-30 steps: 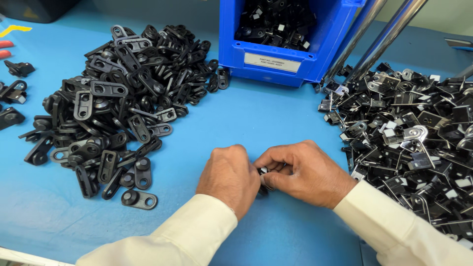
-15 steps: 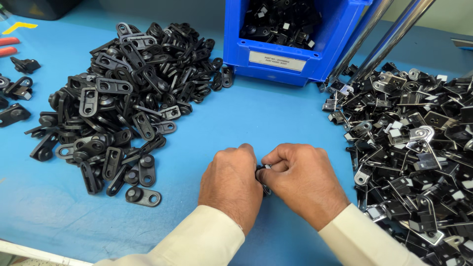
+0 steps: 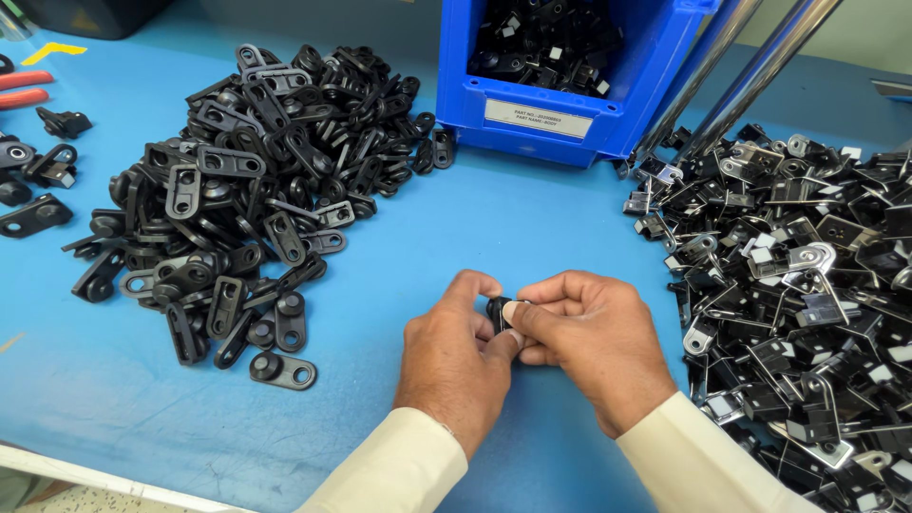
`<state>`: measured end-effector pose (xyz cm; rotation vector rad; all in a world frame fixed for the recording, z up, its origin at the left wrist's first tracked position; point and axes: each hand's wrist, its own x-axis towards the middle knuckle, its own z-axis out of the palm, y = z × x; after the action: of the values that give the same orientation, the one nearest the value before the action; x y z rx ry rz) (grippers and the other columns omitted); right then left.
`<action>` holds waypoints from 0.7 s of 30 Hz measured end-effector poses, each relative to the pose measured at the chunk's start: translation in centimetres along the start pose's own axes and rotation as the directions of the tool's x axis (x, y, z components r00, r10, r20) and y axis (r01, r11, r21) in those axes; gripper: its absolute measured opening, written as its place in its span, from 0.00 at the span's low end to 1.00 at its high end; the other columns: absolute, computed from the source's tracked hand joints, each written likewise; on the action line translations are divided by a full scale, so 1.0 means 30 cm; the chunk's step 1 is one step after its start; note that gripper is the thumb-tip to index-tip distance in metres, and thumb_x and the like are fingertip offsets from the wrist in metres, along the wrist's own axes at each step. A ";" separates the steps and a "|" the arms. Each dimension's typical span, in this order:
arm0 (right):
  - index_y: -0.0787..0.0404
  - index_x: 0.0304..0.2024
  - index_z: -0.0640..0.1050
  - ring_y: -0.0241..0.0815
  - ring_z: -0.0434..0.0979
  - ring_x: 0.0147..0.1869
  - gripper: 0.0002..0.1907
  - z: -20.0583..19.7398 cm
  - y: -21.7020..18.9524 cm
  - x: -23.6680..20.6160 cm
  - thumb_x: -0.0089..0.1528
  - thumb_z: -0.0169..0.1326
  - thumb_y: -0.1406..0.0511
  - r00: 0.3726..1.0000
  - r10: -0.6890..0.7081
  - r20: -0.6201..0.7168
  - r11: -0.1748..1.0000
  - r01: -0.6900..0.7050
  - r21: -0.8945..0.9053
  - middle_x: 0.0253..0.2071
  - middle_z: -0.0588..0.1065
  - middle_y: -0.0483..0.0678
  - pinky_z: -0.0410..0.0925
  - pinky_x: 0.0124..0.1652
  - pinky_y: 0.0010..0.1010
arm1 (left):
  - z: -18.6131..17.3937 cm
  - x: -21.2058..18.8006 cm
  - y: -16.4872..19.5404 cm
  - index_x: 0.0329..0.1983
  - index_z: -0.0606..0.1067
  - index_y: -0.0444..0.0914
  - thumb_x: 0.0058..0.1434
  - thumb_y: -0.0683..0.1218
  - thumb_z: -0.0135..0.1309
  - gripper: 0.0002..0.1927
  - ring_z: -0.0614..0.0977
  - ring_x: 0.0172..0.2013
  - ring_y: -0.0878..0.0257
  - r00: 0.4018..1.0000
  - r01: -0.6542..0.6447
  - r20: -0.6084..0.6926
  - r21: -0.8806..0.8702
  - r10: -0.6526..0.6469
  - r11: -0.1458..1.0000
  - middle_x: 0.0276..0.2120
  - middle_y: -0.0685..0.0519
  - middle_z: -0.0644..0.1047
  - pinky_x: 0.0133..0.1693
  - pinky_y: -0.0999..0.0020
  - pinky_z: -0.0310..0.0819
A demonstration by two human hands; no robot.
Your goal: The person repeatedly picks a black plastic bracket from a pile on the left and a metal clip from a pile on the right, then presses them together to form an assembled unit. The assembled parts are placed into a blue bin in the center. The process is repeated continuously throughout the clip.
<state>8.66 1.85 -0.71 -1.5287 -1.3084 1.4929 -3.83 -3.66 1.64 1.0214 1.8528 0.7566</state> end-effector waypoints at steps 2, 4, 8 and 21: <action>0.70 0.40 0.81 0.37 0.80 0.28 0.11 0.002 0.006 0.001 0.56 0.63 0.70 1.000 -0.001 -0.010 1.000 0.001 0.016 0.29 0.81 0.52 0.74 0.30 0.27 | -0.010 0.005 0.007 0.59 0.70 0.43 0.61 0.42 0.61 0.24 0.84 0.33 0.62 0.998 0.057 -0.033 -0.019 -0.057 0.998 0.34 0.51 0.81 0.38 0.66 0.82; 0.70 0.40 0.82 0.37 0.81 0.29 0.11 -0.002 0.013 0.001 0.56 0.62 0.70 0.999 0.029 0.016 0.999 -0.029 0.044 0.30 0.82 0.52 0.75 0.31 0.26 | -0.012 0.012 0.010 0.60 0.69 0.42 0.60 0.42 0.63 0.26 0.85 0.34 0.63 0.994 0.093 -0.052 -0.044 -0.096 0.995 0.33 0.53 0.81 0.38 0.67 0.82; 0.72 0.40 0.82 0.39 0.82 0.29 0.11 -0.001 0.033 0.006 0.57 0.62 0.70 1.000 0.031 -0.003 0.997 -0.031 0.064 0.30 0.82 0.54 0.76 0.32 0.27 | 0.001 0.022 0.001 0.52 0.73 0.40 0.60 0.42 0.62 0.18 0.85 0.32 0.63 0.994 0.062 -0.090 -0.017 -0.064 0.998 0.31 0.54 0.82 0.37 0.65 0.82; 0.70 0.36 0.84 0.39 0.81 0.26 0.09 0.035 0.021 -0.006 0.55 0.63 0.71 0.986 -0.017 -0.164 0.999 0.022 0.030 0.27 0.82 0.53 0.76 0.29 0.28 | 0.073 -0.002 -0.063 0.60 0.62 0.32 0.61 0.35 0.50 0.23 0.86 0.38 0.48 0.970 -0.202 -0.091 0.225 0.227 0.953 0.35 0.41 0.81 0.39 0.55 0.82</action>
<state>7.81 1.29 -1.40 -1.5780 -1.1956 1.3391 -2.51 -4.39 -0.85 1.3601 1.9751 0.7680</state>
